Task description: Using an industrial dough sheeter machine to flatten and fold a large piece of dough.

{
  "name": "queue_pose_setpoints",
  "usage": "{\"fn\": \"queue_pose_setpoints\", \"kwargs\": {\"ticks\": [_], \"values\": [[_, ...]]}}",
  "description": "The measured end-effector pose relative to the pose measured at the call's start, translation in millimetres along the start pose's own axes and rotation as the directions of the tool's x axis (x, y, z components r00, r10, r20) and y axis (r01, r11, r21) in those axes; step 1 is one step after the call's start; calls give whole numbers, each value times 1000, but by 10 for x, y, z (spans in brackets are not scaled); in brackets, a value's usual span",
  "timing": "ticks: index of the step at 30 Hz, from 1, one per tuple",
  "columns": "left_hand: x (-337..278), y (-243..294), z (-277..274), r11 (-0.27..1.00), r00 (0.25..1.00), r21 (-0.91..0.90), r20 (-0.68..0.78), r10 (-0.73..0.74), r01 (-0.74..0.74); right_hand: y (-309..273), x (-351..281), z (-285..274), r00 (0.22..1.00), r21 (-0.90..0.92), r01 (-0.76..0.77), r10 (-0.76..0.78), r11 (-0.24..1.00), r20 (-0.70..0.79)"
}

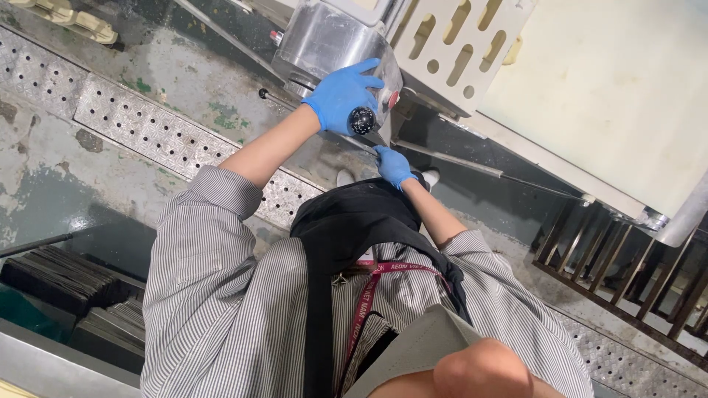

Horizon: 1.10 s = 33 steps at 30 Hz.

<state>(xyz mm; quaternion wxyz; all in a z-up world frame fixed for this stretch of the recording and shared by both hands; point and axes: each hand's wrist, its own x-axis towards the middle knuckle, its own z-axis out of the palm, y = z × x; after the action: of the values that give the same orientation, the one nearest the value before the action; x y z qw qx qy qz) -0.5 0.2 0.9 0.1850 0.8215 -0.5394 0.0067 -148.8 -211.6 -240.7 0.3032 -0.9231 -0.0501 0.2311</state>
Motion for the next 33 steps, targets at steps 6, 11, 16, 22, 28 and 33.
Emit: {"fn": "queue_pose_setpoints", "kwargs": {"ticks": [6,11,16,22,28,33], "values": [[2,-2,7,1000,1000,9,9,-6,6,-47,-17,-20,999,44,-22,23,999,-29],[7,8,-5,1000,1000,0,14,-11,11,69,66,54,999,31,40,-39,999,-37],[-17,-31,52,1000,1000,3,13,-13,13,36,77,12,999,29,11,-11,1000,31],[-17,-33,44,1000,1000,-21,15,1,-1,-68,56,-96,996,-37,-45,47,998,72],[-27,-67,89,999,1000,-31,0,20,-20,44,101,-25,997,-29,16,-14,999,72],[-50,-88,138,999,999,-44,-29,25,-26,-62,90,-54,986,-149,-72,93,986,137]]}}
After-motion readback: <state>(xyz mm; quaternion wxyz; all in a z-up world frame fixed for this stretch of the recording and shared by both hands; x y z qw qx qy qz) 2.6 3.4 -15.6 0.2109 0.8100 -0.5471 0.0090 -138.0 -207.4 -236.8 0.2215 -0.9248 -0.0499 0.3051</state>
